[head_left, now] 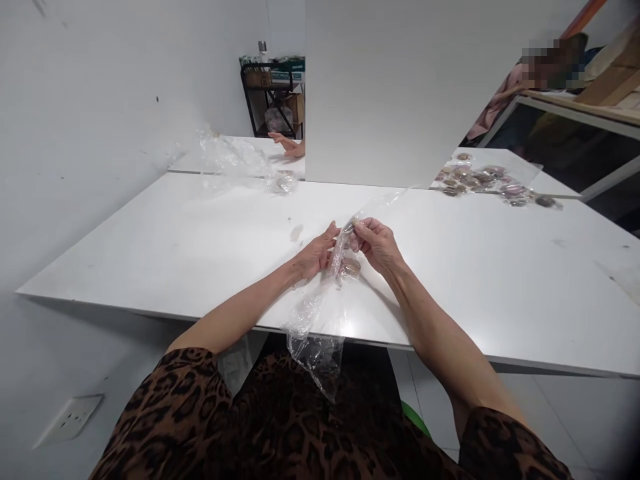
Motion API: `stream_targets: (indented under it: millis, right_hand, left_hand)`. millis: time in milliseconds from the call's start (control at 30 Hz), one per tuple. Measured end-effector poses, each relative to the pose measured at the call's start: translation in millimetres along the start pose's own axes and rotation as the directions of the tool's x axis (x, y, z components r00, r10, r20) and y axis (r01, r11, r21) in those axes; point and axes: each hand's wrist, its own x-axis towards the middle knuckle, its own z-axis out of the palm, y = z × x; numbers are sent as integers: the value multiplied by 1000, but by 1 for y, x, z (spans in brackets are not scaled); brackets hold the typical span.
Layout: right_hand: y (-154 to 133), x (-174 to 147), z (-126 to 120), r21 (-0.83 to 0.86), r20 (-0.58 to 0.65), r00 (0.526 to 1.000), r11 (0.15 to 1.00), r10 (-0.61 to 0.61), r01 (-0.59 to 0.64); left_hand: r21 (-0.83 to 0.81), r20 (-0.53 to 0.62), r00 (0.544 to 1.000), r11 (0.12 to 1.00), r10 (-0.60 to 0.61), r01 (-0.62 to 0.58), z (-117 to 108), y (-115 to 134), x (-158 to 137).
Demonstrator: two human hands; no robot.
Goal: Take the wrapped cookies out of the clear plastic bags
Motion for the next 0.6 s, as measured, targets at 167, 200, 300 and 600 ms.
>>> stream_targets:
  millis: [167, 200, 300, 600]
  right_hand:
    - [-2, -3, 2, -40, 97, 995, 999, -13, 17]
    - [-2, -3, 1, -29, 83, 996, 999, -18, 20]
    - [-4, 1, -1, 17, 4, 999, 999, -33, 33]
    - [-18, 3, -9, 107, -76, 996, 992, -55, 63]
  left_hand:
    - [75, -5, 999, 997, 35, -34, 3, 4, -3]
    - [48, -42, 999, 998, 30, -28, 3, 5, -3]
    - [-98, -157, 987, 995, -19, 3, 2, 10, -2]
    - [-144, -171, 984, 989, -58, 33, -14, 18, -4]
